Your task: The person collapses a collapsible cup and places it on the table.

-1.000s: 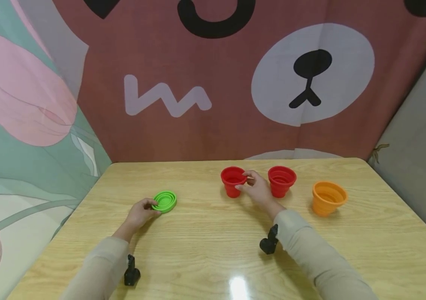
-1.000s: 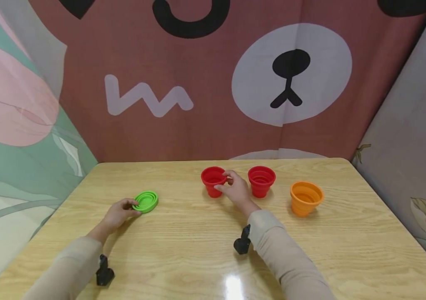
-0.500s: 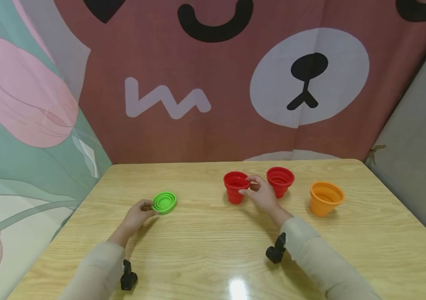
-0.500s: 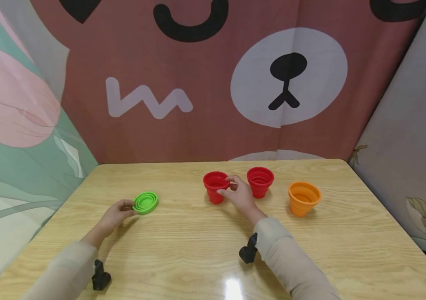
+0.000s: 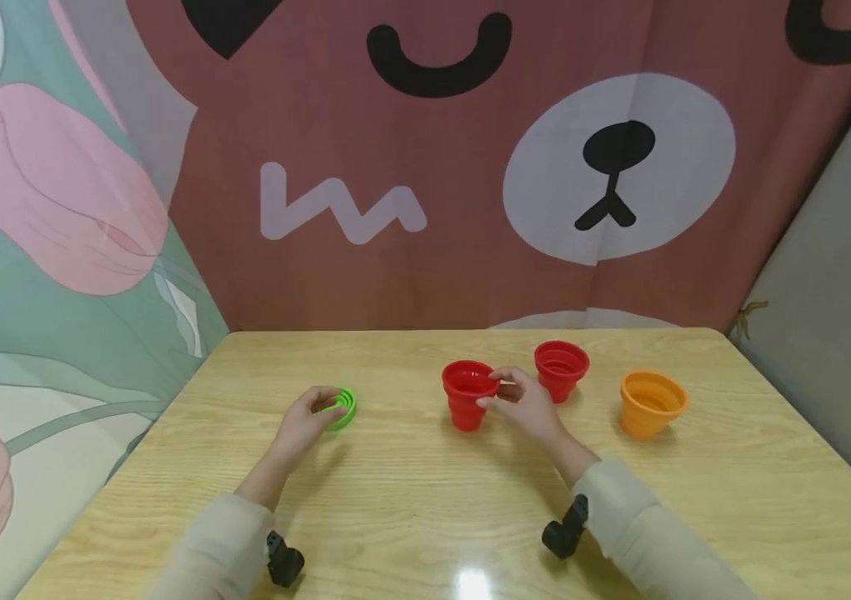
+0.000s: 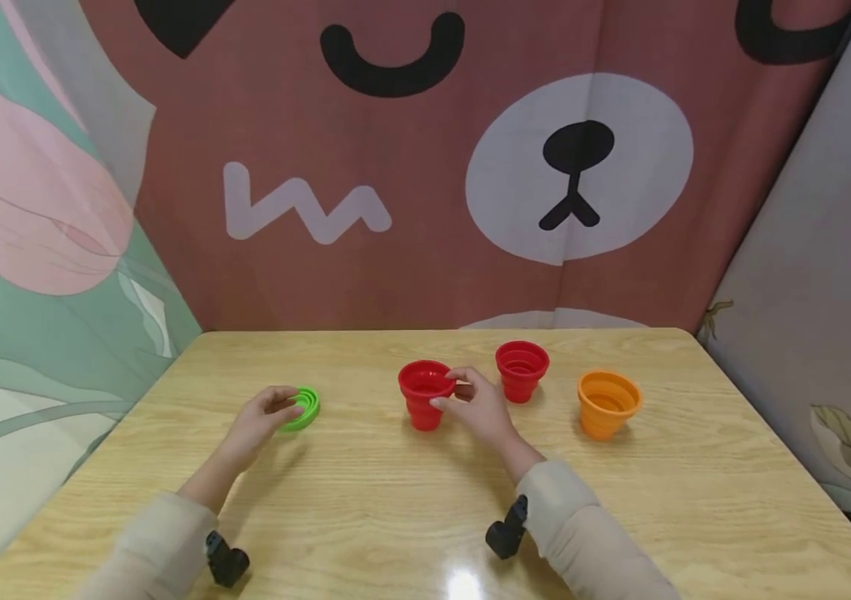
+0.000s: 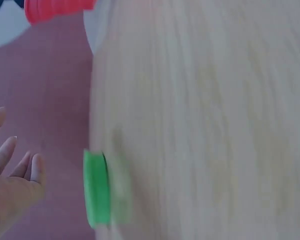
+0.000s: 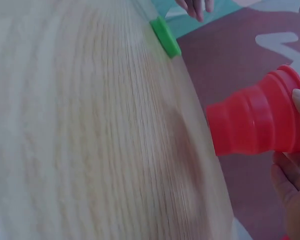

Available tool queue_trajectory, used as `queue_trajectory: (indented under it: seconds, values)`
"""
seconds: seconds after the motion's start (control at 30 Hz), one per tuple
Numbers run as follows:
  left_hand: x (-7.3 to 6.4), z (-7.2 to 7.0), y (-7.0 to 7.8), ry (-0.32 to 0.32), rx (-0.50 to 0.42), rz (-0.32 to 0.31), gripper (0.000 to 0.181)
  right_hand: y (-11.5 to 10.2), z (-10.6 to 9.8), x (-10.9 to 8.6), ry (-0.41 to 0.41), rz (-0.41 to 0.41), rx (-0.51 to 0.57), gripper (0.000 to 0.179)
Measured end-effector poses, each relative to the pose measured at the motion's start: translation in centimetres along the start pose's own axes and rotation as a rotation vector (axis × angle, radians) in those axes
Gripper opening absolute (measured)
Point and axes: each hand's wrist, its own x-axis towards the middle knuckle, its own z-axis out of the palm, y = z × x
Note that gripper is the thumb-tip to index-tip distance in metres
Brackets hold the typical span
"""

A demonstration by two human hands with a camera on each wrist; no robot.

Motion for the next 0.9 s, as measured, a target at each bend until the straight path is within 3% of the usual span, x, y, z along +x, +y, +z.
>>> queue_trajectory:
  seconds: [0.27,0.43,0.53,0.67,0.9]
  values:
    - [-0.3,3.0,1.8,-0.075,-0.116,0.103,0.040,-1.1,0.4,-1.3,-0.037,0.017,0.082,0.046]
    - [-0.5,4.3,2.6,-0.043,-0.159,0.138,0.033,-1.8,0.6,-2.0,-0.070,-0.027,0.115,0.043]
    - [-0.7,4.9,3.1,-0.045,-0.186,0.192,0.031,-1.9,0.6,-2.3,-0.078,-0.040,0.129,0.040]
    - [-0.9,5.7,3.5,-0.087,-0.226,0.247,0.031,-2.1,0.6,-2.7,-0.096,-0.043,0.155,0.038]
    - [-1.3,6.6,4.1,-0.180,-0.260,0.266,0.035,-2.4,0.9,-3.3,-0.108,-0.026,0.189,0.035]
